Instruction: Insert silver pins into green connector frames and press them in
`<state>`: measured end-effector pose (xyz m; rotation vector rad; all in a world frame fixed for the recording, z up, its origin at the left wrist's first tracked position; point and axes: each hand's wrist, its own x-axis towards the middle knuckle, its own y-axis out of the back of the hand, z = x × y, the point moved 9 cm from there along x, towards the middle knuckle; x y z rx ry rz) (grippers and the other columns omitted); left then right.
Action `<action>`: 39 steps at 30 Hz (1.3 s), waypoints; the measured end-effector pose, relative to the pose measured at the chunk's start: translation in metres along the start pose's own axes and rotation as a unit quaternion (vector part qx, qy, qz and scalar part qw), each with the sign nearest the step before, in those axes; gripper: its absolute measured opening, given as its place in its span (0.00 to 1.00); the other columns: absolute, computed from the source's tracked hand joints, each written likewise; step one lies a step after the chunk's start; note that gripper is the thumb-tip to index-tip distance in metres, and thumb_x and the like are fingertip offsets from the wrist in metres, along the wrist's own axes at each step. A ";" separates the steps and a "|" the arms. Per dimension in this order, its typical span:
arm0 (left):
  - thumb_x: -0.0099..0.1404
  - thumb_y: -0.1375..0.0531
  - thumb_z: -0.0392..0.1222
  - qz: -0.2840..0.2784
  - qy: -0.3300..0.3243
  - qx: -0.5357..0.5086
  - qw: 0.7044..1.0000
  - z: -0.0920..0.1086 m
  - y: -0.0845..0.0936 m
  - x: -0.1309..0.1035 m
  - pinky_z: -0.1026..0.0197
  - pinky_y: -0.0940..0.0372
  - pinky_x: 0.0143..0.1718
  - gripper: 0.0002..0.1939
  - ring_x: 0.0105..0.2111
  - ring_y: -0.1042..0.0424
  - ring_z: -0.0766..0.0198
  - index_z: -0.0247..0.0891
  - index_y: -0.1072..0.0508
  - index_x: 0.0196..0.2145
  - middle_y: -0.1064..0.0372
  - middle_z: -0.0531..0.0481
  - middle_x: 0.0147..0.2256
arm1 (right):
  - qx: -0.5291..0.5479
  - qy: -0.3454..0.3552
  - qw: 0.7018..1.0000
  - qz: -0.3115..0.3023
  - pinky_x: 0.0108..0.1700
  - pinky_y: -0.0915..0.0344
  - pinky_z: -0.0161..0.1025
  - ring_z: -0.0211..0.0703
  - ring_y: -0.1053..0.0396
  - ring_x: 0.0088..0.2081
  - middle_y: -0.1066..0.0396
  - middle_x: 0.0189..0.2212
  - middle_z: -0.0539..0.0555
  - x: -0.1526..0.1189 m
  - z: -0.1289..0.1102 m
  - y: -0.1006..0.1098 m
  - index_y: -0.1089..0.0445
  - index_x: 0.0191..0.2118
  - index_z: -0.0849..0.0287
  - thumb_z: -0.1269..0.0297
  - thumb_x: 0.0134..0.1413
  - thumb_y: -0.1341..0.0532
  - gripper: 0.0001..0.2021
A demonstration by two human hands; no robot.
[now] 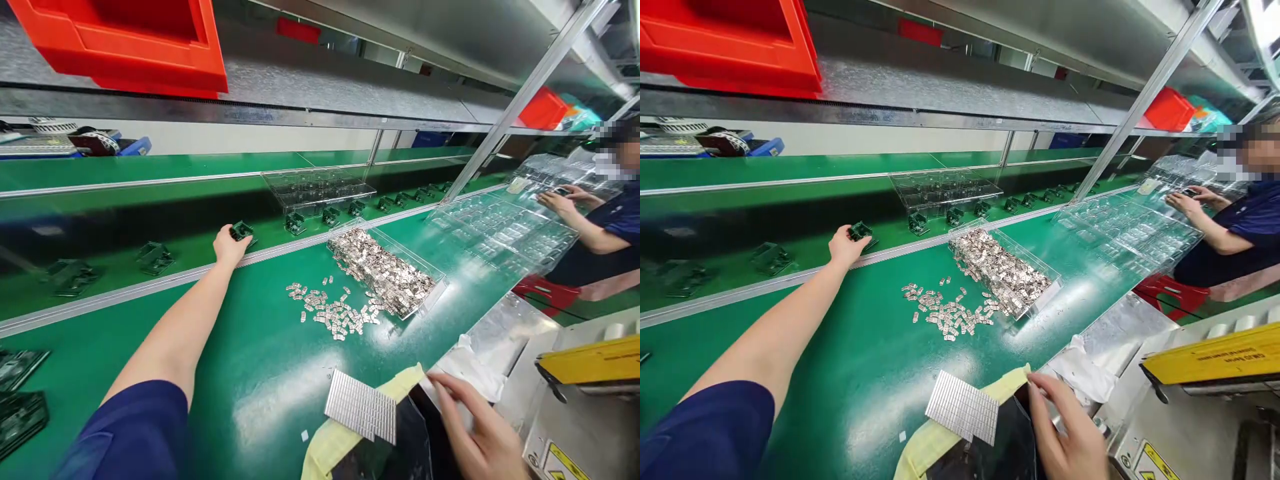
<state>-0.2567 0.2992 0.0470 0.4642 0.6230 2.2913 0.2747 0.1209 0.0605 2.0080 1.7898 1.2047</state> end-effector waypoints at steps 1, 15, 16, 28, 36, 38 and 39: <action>0.56 0.34 0.40 0.006 0.010 0.018 1.000 -0.009 0.002 0.005 0.41 0.42 0.57 0.37 0.55 0.35 0.40 0.21 0.42 0.58 0.35 0.25 0.53 | -0.004 0.022 0.999 -0.027 0.39 0.28 0.44 0.51 0.27 0.37 0.26 0.38 0.55 0.016 -0.009 -0.023 0.27 0.41 0.52 0.55 0.61 0.43 0.10; 0.66 0.51 0.57 0.007 0.119 0.378 0.918 -0.103 0.155 0.026 0.45 0.36 0.50 0.31 0.54 0.35 0.42 0.38 0.42 0.61 0.36 0.38 0.56 | -0.265 0.160 0.882 -0.357 0.40 0.34 0.33 0.43 0.27 0.36 0.28 0.38 0.58 0.136 -0.026 -0.201 0.25 0.41 0.60 0.77 0.58 0.43 0.11; 0.65 0.50 0.58 0.012 0.115 0.380 0.918 -0.098 0.157 0.025 0.46 0.35 0.49 0.31 0.53 0.34 0.43 0.39 0.42 0.61 0.34 0.39 0.55 | -0.277 0.159 0.874 -0.367 0.40 0.35 0.33 0.43 0.28 0.35 0.28 0.37 0.58 0.135 -0.026 -0.203 0.25 0.39 0.62 0.77 0.58 0.43 0.10; 0.63 0.48 0.61 -0.035 -0.120 0.360 0.925 -0.025 0.078 -0.180 0.53 0.32 0.34 0.27 0.41 0.25 0.46 0.44 0.35 0.53 0.25 0.44 0.43 | -0.310 0.069 0.861 -0.398 0.37 0.33 0.39 0.43 0.29 0.33 0.28 0.26 0.52 0.152 -0.025 -0.206 0.31 0.26 0.62 0.74 0.51 0.35 0.06; 0.55 0.36 0.58 -0.257 -0.163 0.177 0.936 -0.062 0.090 -0.203 0.45 0.46 0.62 0.54 0.66 0.54 0.43 0.47 0.66 0.67 0.66 0.40 0.69 | -0.064 0.012 0.957 -0.283 0.29 0.35 0.35 0.41 0.31 0.28 0.28 0.27 0.53 0.118 -0.029 -0.141 0.34 0.29 0.59 0.62 0.58 0.44 0.09; 0.55 0.35 0.55 -0.317 -0.171 0.150 0.921 -0.064 0.080 -0.199 0.44 0.52 0.64 0.55 0.68 0.60 0.44 0.48 0.68 0.68 0.70 0.41 0.69 | 0.122 -0.045 0.958 -0.256 0.26 0.35 0.35 0.41 0.32 0.25 0.30 0.25 0.53 0.099 -0.030 -0.125 0.34 0.27 0.58 0.52 0.53 0.38 0.14; 0.56 0.35 0.53 -0.343 -0.178 0.134 0.913 -0.063 0.073 -0.197 0.44 0.54 0.65 0.55 0.68 0.60 0.46 0.47 0.68 0.68 0.67 0.41 0.69 | 0.203 -0.079 0.946 -0.241 0.25 0.35 0.35 0.40 0.33 0.24 0.30 0.24 0.52 0.089 -0.030 -0.119 0.34 0.28 0.59 0.50 0.48 0.35 0.16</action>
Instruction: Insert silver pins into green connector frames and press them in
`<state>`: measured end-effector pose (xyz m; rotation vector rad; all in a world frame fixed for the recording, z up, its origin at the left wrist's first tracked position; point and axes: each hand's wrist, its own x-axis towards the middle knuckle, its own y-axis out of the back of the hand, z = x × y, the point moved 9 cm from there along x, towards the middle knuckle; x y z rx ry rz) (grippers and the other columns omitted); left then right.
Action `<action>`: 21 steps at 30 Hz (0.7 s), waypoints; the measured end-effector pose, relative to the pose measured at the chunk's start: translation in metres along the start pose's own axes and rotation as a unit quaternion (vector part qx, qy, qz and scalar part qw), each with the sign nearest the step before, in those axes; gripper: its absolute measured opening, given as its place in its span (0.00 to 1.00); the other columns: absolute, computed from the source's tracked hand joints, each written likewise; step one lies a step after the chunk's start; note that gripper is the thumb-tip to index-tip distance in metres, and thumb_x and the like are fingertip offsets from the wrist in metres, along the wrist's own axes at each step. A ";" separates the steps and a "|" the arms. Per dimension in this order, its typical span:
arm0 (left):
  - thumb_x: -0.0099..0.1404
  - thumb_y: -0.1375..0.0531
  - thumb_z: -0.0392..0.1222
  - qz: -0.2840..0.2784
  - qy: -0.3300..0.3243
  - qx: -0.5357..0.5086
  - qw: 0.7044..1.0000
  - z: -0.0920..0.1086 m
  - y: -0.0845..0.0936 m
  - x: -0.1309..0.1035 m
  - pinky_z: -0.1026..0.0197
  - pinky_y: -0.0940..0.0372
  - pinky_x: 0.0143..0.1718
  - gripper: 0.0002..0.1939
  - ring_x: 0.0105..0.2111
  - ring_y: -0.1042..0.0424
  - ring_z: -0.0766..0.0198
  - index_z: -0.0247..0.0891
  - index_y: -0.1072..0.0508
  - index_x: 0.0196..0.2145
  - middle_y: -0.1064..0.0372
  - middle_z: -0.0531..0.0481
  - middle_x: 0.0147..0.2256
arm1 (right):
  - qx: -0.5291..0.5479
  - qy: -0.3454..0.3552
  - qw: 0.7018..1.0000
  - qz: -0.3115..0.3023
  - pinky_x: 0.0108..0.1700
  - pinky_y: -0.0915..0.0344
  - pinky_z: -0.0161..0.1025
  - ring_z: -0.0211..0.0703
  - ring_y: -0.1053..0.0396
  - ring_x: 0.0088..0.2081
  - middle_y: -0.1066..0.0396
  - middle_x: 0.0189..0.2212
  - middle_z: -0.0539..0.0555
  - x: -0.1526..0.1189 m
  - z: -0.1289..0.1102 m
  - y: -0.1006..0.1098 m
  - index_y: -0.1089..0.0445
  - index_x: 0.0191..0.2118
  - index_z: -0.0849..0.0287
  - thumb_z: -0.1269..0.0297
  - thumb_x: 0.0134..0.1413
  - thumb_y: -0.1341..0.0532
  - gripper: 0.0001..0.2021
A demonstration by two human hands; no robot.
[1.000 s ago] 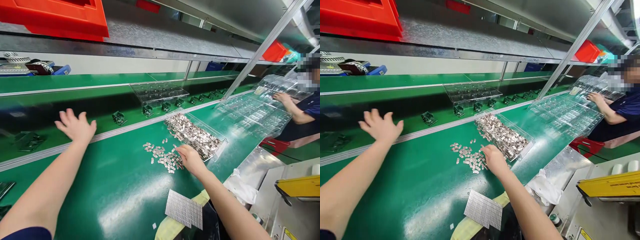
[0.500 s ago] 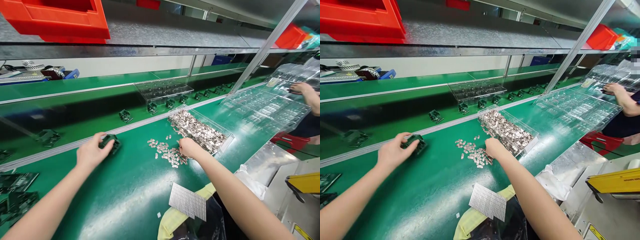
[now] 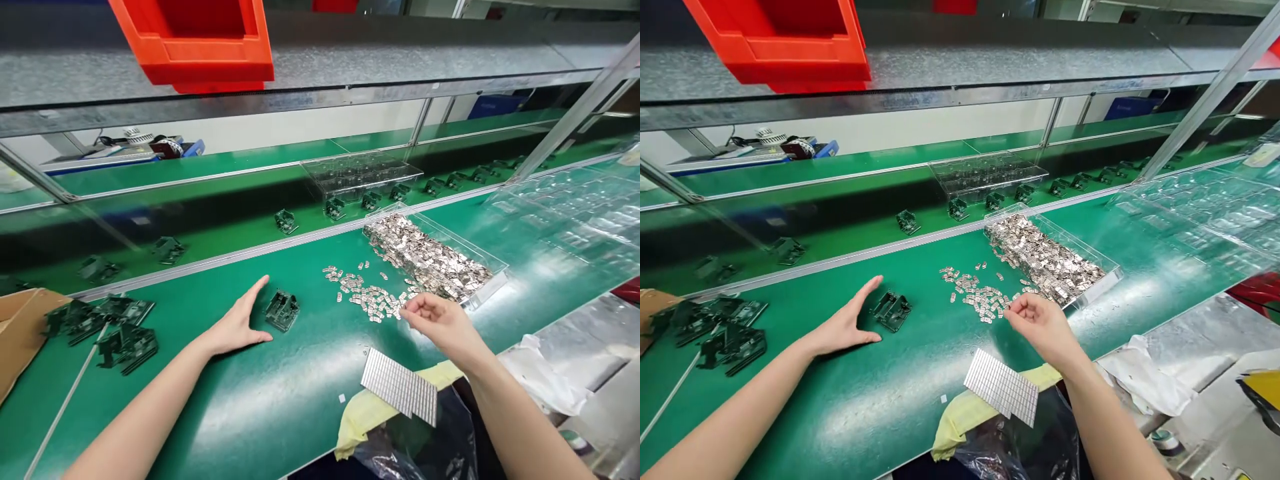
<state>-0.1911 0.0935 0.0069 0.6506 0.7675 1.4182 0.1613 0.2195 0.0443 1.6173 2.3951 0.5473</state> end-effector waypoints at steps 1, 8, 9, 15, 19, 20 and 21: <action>0.56 0.35 0.52 -0.018 -0.013 -0.015 1.000 0.003 -0.004 0.007 0.44 0.54 0.65 0.54 0.67 0.58 0.47 0.47 0.67 0.68 0.62 0.41 0.68 | 0.070 -0.014 0.997 0.009 0.24 0.35 0.35 0.40 0.33 0.24 0.31 0.24 0.52 -0.012 0.002 0.000 0.32 0.30 0.59 0.49 0.44 0.31 0.18; 0.54 0.34 0.45 0.045 -0.033 -0.113 0.992 0.054 -0.028 0.022 0.47 0.37 0.56 0.37 0.54 0.35 0.49 0.43 0.44 0.59 0.39 0.41 0.56 | 0.199 -0.108 0.971 0.075 0.27 0.30 0.37 0.49 0.25 0.30 0.25 0.27 0.58 -0.086 0.023 -0.006 0.26 0.33 0.60 0.49 0.45 0.29 0.18; 0.54 0.34 0.44 0.058 -0.050 -0.153 0.985 0.069 -0.035 0.019 0.49 0.34 0.53 0.34 0.53 0.34 0.51 0.43 0.42 0.56 0.39 0.42 0.55 | 0.214 -0.107 0.967 0.082 0.26 0.30 0.35 0.48 0.25 0.31 0.25 0.29 0.58 -0.094 0.022 -0.010 0.26 0.33 0.59 0.50 0.47 0.30 0.16; 0.50 0.30 0.43 0.046 -0.066 -0.418 0.905 0.160 -0.096 -0.006 0.57 0.28 0.43 0.31 0.45 0.29 0.57 0.44 0.40 0.48 0.45 0.43 0.56 | 0.213 -0.017 0.961 0.177 0.29 0.33 0.34 0.40 0.32 0.29 0.28 0.28 0.51 -0.135 -0.007 -0.017 0.25 0.31 0.55 0.58 0.51 0.32 0.07; 0.48 0.28 0.40 -0.055 -0.029 -0.546 0.835 0.194 -0.140 -0.016 0.61 0.27 0.37 0.32 0.37 0.26 0.62 0.44 0.40 0.47 0.33 0.49 0.44 | 0.191 -0.027 0.962 0.193 0.28 0.35 0.34 0.40 0.33 0.26 0.30 0.25 0.50 -0.154 -0.010 -0.019 0.26 0.33 0.55 0.61 0.55 0.34 0.05; 0.48 0.28 0.39 -0.065 -0.027 -0.563 0.823 0.197 -0.145 -0.018 0.63 0.28 0.36 0.32 0.35 0.26 0.63 0.44 0.39 0.46 0.31 0.51 0.40 | 0.167 -0.009 0.965 0.202 0.31 0.34 0.35 0.41 0.32 0.29 0.29 0.27 0.51 -0.158 -0.013 -0.016 0.26 0.33 0.55 0.61 0.55 0.35 0.04; 0.47 0.28 0.37 -0.067 -0.027 -0.575 0.815 0.199 -0.149 -0.020 0.65 0.28 0.34 0.31 0.33 0.26 0.65 0.44 0.39 0.45 0.30 0.53 0.38 | 0.137 0.011 0.967 0.213 0.35 0.33 0.37 0.43 0.31 0.33 0.29 0.30 0.52 -0.161 -0.016 -0.014 0.26 0.33 0.54 0.62 0.56 0.36 0.03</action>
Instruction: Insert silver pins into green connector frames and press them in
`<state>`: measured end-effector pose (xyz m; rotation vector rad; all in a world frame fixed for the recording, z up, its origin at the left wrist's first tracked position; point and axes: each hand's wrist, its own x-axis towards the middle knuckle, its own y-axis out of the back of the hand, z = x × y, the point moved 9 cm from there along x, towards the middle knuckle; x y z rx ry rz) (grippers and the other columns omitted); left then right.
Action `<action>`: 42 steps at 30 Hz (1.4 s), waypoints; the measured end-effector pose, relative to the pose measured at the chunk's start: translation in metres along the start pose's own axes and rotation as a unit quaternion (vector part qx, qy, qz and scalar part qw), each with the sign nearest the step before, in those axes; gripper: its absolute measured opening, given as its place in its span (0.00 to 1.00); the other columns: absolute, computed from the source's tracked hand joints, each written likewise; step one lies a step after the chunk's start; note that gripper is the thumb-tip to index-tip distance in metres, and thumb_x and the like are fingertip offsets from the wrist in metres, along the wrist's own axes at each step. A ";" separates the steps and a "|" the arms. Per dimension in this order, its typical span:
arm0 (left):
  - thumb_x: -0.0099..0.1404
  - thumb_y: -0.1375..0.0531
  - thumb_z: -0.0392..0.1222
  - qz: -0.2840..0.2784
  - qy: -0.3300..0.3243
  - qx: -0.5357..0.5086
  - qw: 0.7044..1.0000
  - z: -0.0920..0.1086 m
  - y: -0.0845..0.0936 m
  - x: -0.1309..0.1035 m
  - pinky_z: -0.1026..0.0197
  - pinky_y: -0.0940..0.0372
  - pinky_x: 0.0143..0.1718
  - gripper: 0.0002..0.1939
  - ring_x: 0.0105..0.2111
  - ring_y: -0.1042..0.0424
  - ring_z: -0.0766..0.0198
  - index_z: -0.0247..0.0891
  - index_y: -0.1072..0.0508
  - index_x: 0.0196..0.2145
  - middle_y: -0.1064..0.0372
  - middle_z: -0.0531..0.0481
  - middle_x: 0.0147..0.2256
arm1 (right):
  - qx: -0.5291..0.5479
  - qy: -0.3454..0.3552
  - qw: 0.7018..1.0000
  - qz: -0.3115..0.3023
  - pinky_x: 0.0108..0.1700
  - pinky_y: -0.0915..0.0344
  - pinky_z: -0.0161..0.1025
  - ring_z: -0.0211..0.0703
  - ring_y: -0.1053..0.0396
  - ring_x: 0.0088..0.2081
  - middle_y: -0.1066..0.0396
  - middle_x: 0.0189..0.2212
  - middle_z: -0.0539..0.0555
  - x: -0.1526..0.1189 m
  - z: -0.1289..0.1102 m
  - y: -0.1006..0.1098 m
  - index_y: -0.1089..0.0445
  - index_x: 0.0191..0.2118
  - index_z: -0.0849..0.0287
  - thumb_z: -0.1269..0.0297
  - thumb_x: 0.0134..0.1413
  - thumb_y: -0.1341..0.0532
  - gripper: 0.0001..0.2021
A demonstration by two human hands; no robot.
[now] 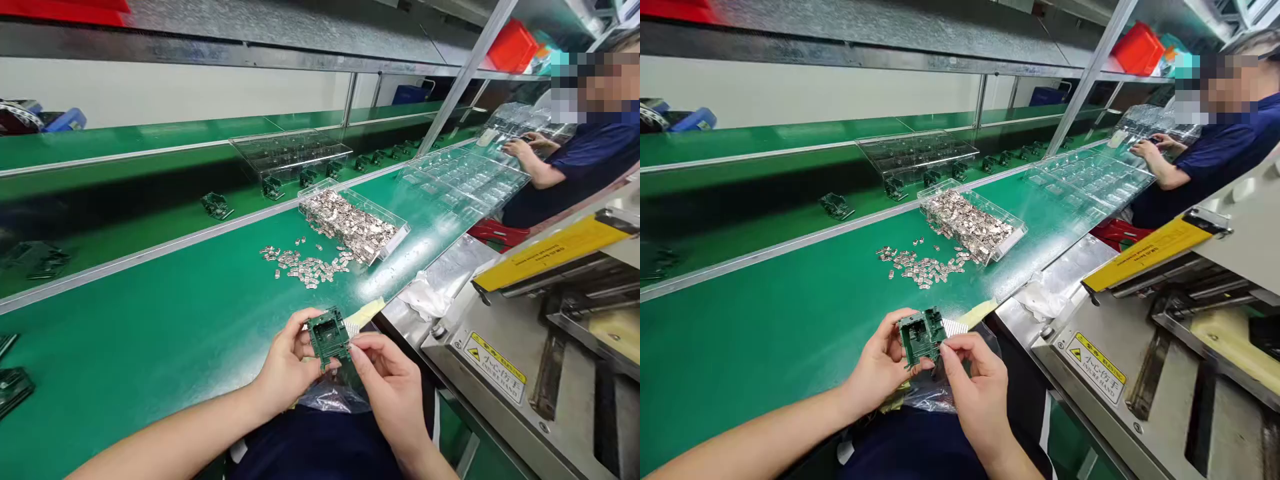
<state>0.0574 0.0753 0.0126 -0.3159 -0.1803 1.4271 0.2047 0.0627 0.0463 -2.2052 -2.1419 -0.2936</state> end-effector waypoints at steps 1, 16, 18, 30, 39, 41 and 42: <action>0.47 0.28 0.36 0.002 -0.002 -0.010 1.000 -0.002 -0.001 -0.001 0.67 0.29 0.33 0.30 0.32 0.26 0.67 0.44 0.38 0.45 0.30 0.54 0.36 | -0.025 0.026 0.999 0.006 0.40 0.33 0.39 0.45 0.31 0.38 0.29 0.34 0.53 -0.002 -0.003 0.001 0.26 0.33 0.54 0.63 0.56 0.36 0.03; 0.64 0.38 0.34 -0.092 -0.032 0.008 0.995 -0.009 -0.011 -0.018 0.73 0.34 0.41 0.20 0.36 0.28 0.74 0.50 0.36 0.50 0.30 0.55 0.39 | -0.092 0.021 0.995 0.019 0.50 0.38 0.43 0.48 0.35 0.50 0.37 0.45 0.55 -0.013 0.005 -0.012 0.29 0.29 0.55 0.63 0.57 0.37 0.06; 0.67 0.42 0.35 -0.093 -0.046 0.017 0.994 -0.010 -0.009 -0.018 0.74 0.35 0.40 0.17 0.36 0.29 0.75 0.50 0.36 0.51 0.30 0.55 0.40 | -0.094 0.030 0.995 0.026 0.49 0.38 0.41 0.47 0.35 0.49 0.37 0.45 0.54 -0.014 0.004 -0.012 0.30 0.30 0.55 0.65 0.56 0.37 0.05; 0.67 0.41 0.39 -0.047 -0.028 0.065 0.996 -0.014 -0.003 -0.017 0.73 0.37 0.34 0.13 0.31 0.34 0.73 0.45 0.36 0.49 0.34 0.55 0.33 | 0.085 -0.076 0.993 0.025 0.37 0.36 0.34 0.39 0.34 0.35 0.33 0.33 0.51 -0.017 0.034 -0.017 0.34 0.34 0.57 0.64 0.57 0.36 0.06; 0.64 0.39 0.39 -0.038 -0.002 0.060 0.997 -0.010 -0.005 -0.018 0.72 0.39 0.30 0.13 0.28 0.37 0.72 0.41 0.35 0.46 0.34 0.54 0.31 | 0.189 -0.100 0.977 0.025 0.39 0.35 0.31 0.37 0.33 0.35 0.33 0.32 0.49 -0.019 0.034 -0.021 0.32 0.33 0.57 0.65 0.55 0.34 0.06; 0.63 0.39 0.39 -0.036 0.002 0.064 0.997 -0.009 -0.006 -0.019 0.72 0.39 0.29 0.13 0.28 0.37 0.72 0.41 0.35 0.45 0.34 0.54 0.30 | 0.203 -0.101 0.974 0.025 0.39 0.35 0.30 0.36 0.34 0.35 0.33 0.33 0.49 -0.021 0.035 -0.021 0.32 0.34 0.56 0.65 0.55 0.34 0.06; 0.62 0.38 0.39 -0.034 0.004 0.067 0.997 -0.009 -0.006 -0.019 0.72 0.39 0.29 0.14 0.27 0.37 0.72 0.41 0.35 0.45 0.34 0.55 0.29 | 0.210 -0.101 0.972 0.025 0.38 0.35 0.30 0.36 0.34 0.34 0.33 0.33 0.49 -0.022 0.036 -0.021 0.32 0.34 0.56 0.65 0.55 0.34 0.06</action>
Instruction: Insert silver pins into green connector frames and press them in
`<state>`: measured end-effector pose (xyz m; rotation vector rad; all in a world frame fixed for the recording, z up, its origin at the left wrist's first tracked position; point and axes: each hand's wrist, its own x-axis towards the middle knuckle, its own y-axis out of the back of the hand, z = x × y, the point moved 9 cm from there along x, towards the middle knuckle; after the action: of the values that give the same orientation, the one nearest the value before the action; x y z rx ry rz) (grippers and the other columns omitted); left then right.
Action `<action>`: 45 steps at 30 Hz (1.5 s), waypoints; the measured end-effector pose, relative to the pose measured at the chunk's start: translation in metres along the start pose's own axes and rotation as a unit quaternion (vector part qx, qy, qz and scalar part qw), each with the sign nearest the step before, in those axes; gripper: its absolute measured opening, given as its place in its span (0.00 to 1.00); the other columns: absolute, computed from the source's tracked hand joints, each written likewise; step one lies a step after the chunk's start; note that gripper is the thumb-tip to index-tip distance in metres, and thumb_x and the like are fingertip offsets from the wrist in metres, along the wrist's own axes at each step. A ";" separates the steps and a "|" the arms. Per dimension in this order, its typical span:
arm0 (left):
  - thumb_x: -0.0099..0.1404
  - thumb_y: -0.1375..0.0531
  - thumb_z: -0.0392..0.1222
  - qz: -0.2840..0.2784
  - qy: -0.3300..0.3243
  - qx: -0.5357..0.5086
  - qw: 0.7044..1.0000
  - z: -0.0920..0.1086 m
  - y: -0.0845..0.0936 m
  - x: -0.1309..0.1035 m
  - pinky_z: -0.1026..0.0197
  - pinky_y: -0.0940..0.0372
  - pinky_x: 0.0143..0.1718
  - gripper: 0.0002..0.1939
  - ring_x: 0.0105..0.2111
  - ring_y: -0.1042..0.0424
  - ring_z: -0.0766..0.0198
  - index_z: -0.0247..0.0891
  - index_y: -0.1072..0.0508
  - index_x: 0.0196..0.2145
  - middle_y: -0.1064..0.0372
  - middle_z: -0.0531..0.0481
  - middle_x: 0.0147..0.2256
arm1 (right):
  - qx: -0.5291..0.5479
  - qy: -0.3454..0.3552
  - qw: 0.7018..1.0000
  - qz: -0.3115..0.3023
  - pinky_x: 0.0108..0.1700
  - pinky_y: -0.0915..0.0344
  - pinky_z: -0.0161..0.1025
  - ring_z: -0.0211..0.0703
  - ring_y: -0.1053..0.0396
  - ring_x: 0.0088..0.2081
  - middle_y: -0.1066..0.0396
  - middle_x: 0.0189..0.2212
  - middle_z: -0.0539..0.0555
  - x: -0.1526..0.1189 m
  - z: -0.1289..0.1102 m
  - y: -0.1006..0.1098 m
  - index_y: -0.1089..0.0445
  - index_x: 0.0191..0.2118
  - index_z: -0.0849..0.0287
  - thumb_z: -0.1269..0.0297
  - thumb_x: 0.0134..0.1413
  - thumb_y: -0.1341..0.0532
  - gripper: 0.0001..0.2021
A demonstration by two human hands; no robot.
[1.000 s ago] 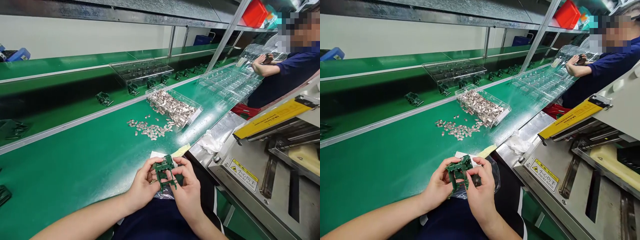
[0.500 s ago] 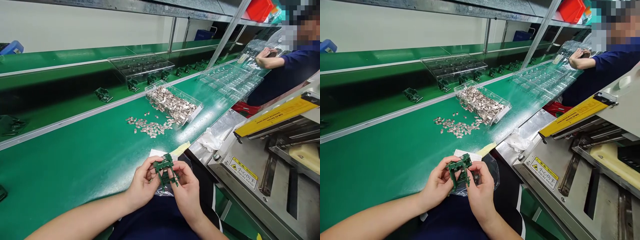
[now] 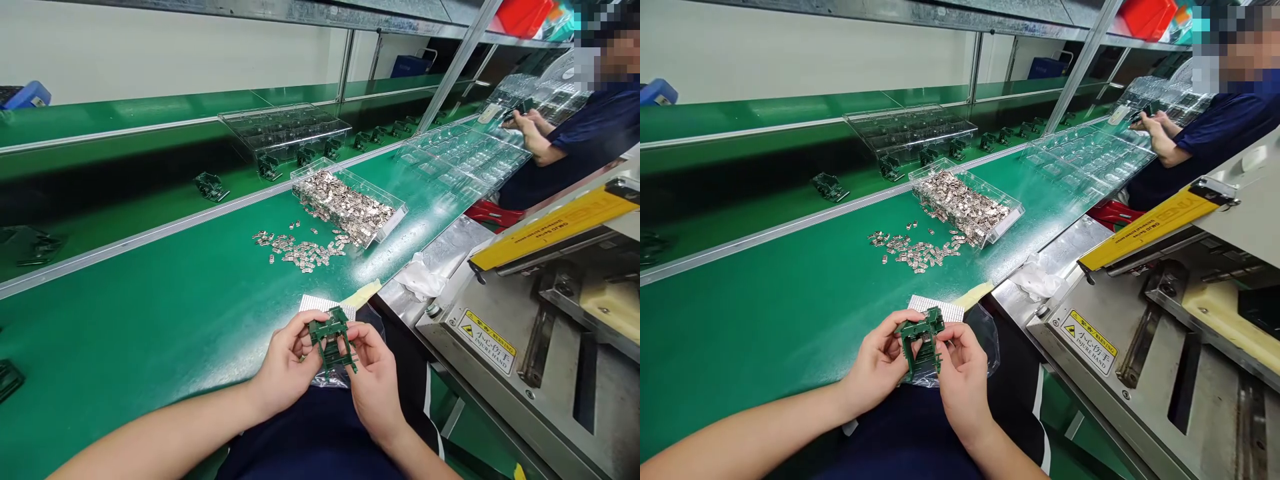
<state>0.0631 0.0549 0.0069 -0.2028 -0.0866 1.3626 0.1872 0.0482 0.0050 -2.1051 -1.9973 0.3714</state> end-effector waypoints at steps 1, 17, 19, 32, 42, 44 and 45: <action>0.62 0.38 0.39 0.001 0.002 0.004 1.000 0.000 0.000 0.000 0.72 0.40 0.29 0.15 0.27 0.37 0.72 0.40 0.34 0.45 0.35 0.55 0.29 | 0.007 -0.002 1.000 0.001 0.37 0.36 0.29 0.35 0.35 0.34 0.33 0.33 0.49 -0.001 0.001 0.001 0.33 0.33 0.56 0.65 0.55 0.34 0.06; 0.60 0.39 0.35 0.044 -0.043 0.059 0.996 0.011 0.010 0.034 0.69 0.33 0.35 0.17 0.34 0.27 0.68 0.37 0.35 0.47 0.29 0.51 0.34 | -0.058 -0.011 0.992 0.108 0.39 0.32 0.37 0.40 0.33 0.37 0.31 0.37 0.53 -0.011 0.017 0.060 0.31 0.39 0.57 0.55 0.58 0.36 0.11; 0.60 0.40 0.34 0.048 -0.064 0.080 0.994 0.009 0.009 0.054 0.67 0.32 0.37 0.18 0.35 0.27 0.68 0.37 0.35 0.48 0.29 0.51 0.34 | -0.058 -0.070 0.990 0.106 0.36 0.32 0.36 0.40 0.33 0.34 0.30 0.34 0.53 -0.012 0.038 0.071 0.28 0.36 0.59 0.51 0.54 0.34 0.15; 0.62 0.43 0.33 0.051 -0.089 0.109 0.989 -0.012 -0.009 0.072 0.66 0.32 0.39 0.18 0.37 0.25 0.66 0.38 0.35 0.50 0.26 0.49 0.39 | 0.078 -0.192 0.977 -0.058 0.29 0.37 0.35 0.36 0.35 0.24 0.28 0.23 0.53 0.018 0.090 0.030 0.26 0.30 0.63 0.54 0.42 0.27 0.17; 0.61 0.43 0.32 0.062 -0.091 0.155 0.982 -0.012 -0.009 0.074 0.66 0.32 0.38 0.18 0.36 0.26 0.66 0.39 0.34 0.50 0.27 0.50 0.40 | 0.038 -0.155 0.986 -0.056 0.28 0.33 0.40 0.38 0.37 0.22 0.35 0.20 0.48 0.024 0.117 0.038 0.31 0.27 0.58 0.49 0.41 0.30 0.18; 0.61 0.44 0.32 0.061 -0.090 0.146 0.983 -0.011 -0.009 0.074 0.65 0.32 0.40 0.18 0.37 0.26 0.66 0.39 0.35 0.50 0.27 0.49 0.40 | -0.002 -0.153 0.986 -0.061 0.28 0.32 0.40 0.39 0.36 0.21 0.34 0.20 0.49 0.027 0.124 0.046 0.30 0.27 0.59 0.48 0.43 0.32 0.18; 0.61 0.44 0.32 0.060 -0.089 0.143 0.984 -0.011 -0.009 0.074 0.65 0.32 0.41 0.18 0.38 0.26 0.66 0.39 0.35 0.50 0.27 0.49 0.39 | -0.028 -0.152 0.986 -0.066 0.27 0.32 0.41 0.39 0.35 0.21 0.33 0.20 0.50 0.028 0.126 0.051 0.29 0.27 0.60 0.48 0.44 0.33 0.18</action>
<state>0.0893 0.1248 -0.0062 0.1572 -0.0271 1.4948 0.1951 0.0713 -0.1313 -2.0357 -2.3245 0.6545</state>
